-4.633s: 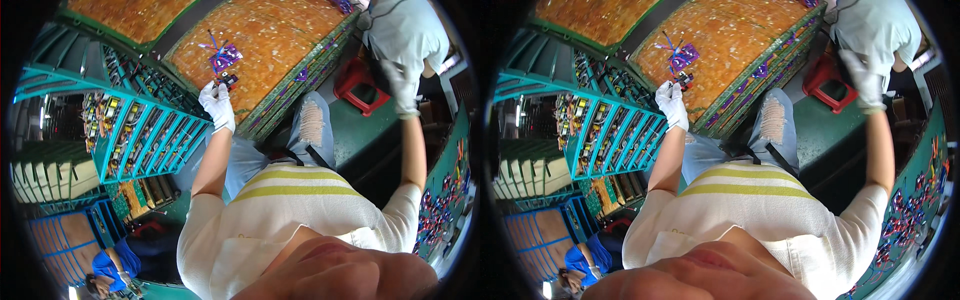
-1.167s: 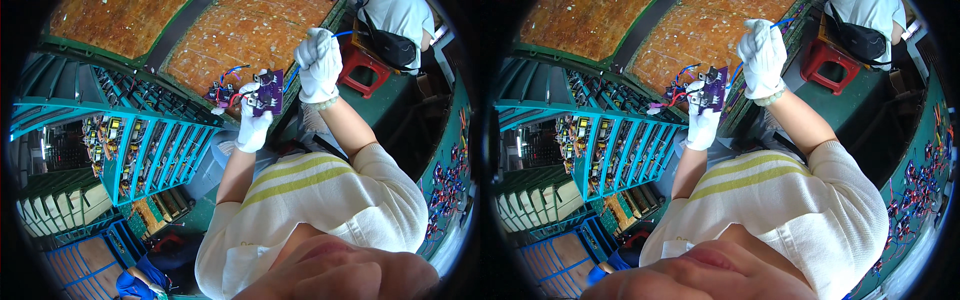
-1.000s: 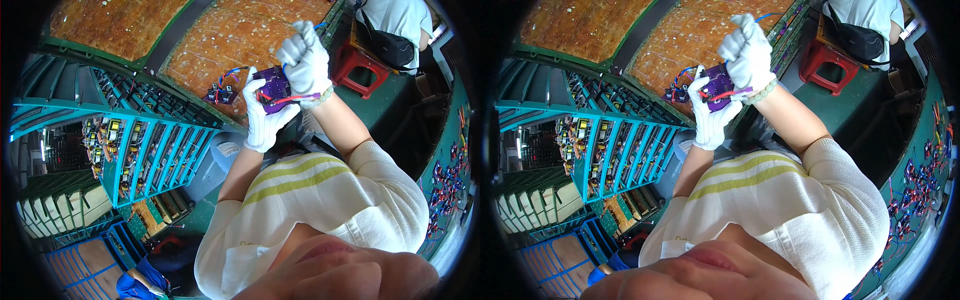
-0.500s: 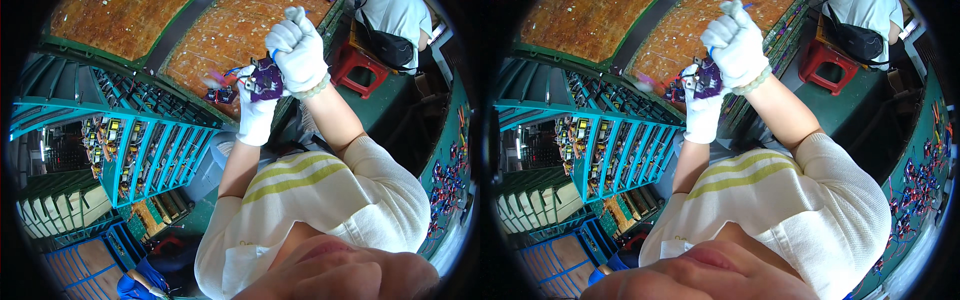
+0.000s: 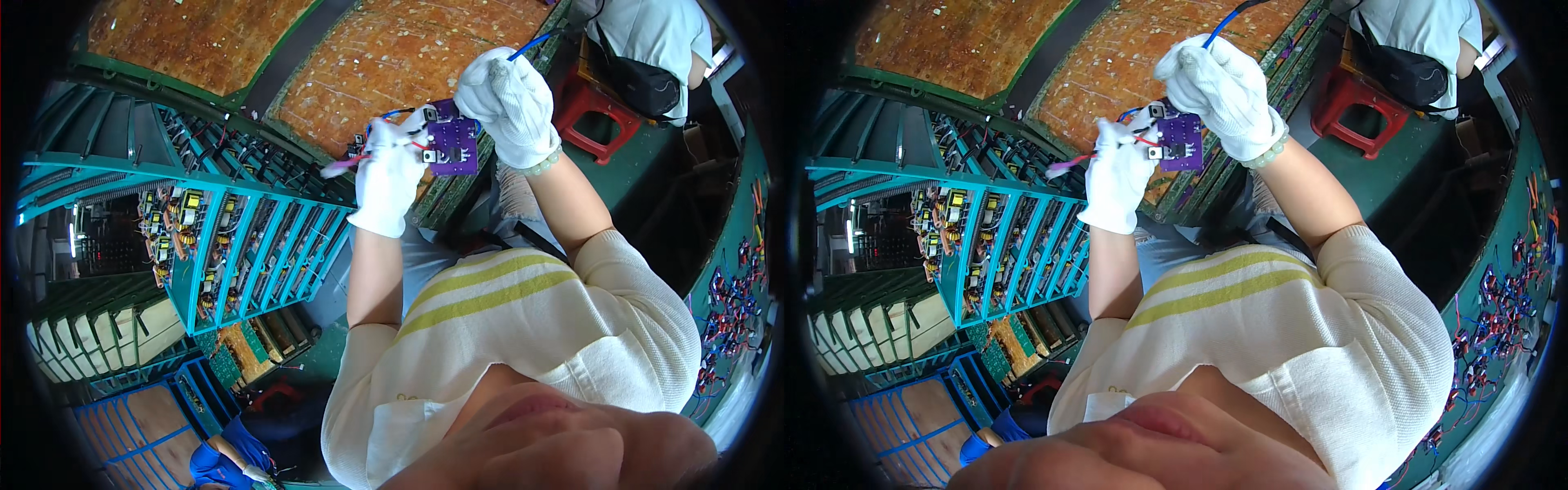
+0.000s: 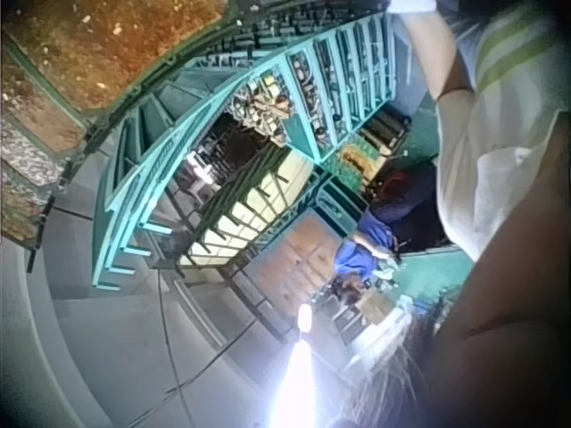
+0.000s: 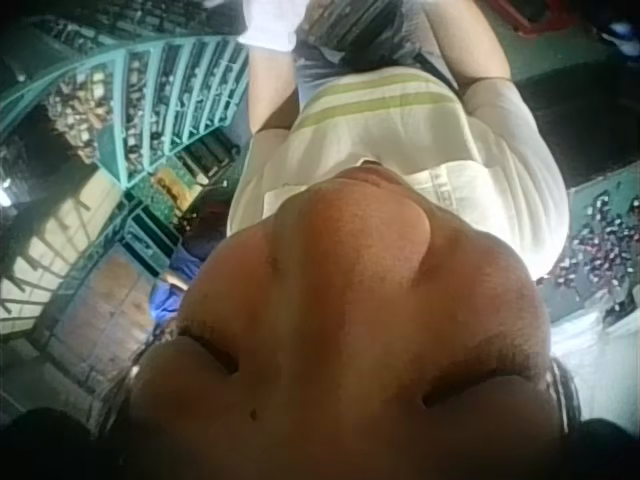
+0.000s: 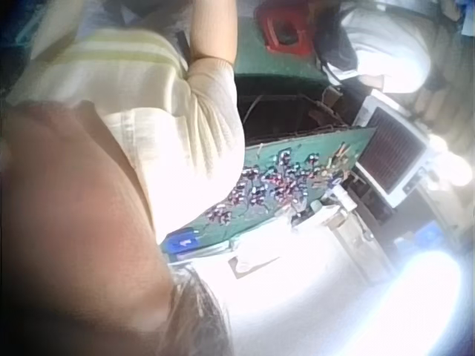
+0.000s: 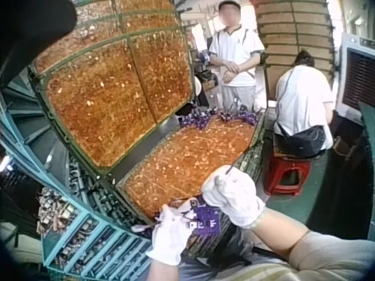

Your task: The person assembles electronic components by hand, connecting wires to purple circuit boards. They pick up a board, attach red and blue wires, and place the finished unit on a table. The process is repeated with multiple boards in a factory setting.

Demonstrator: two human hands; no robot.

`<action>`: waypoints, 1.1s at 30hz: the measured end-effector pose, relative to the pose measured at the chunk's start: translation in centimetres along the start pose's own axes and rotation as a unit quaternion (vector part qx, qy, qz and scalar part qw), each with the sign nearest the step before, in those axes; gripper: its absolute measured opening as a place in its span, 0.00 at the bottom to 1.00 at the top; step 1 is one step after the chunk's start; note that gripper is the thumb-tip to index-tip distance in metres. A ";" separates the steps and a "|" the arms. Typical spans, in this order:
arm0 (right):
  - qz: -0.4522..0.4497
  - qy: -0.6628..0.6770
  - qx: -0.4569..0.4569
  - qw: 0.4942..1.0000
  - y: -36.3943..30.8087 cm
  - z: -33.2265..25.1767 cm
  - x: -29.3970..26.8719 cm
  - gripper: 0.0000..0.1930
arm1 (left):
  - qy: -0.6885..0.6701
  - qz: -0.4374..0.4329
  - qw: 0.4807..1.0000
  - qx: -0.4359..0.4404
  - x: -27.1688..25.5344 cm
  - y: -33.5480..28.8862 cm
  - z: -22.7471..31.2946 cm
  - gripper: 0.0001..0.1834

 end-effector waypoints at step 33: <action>-0.296 -0.458 0.065 0.836 -3.0 0.6 -0.1 0.16 | 0.506 -0.229 0.830 -0.055 3.5 -1.6 1.4 0.14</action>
Point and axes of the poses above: each hand's wrist, its own y-axis towards the middle knuckle, its own x-axis out of the palm, z = x × y, the point moved 4 cm from there along y, towards the middle knuckle, and after that the axes turned 9 degrees about y, right-handed, at the moved point
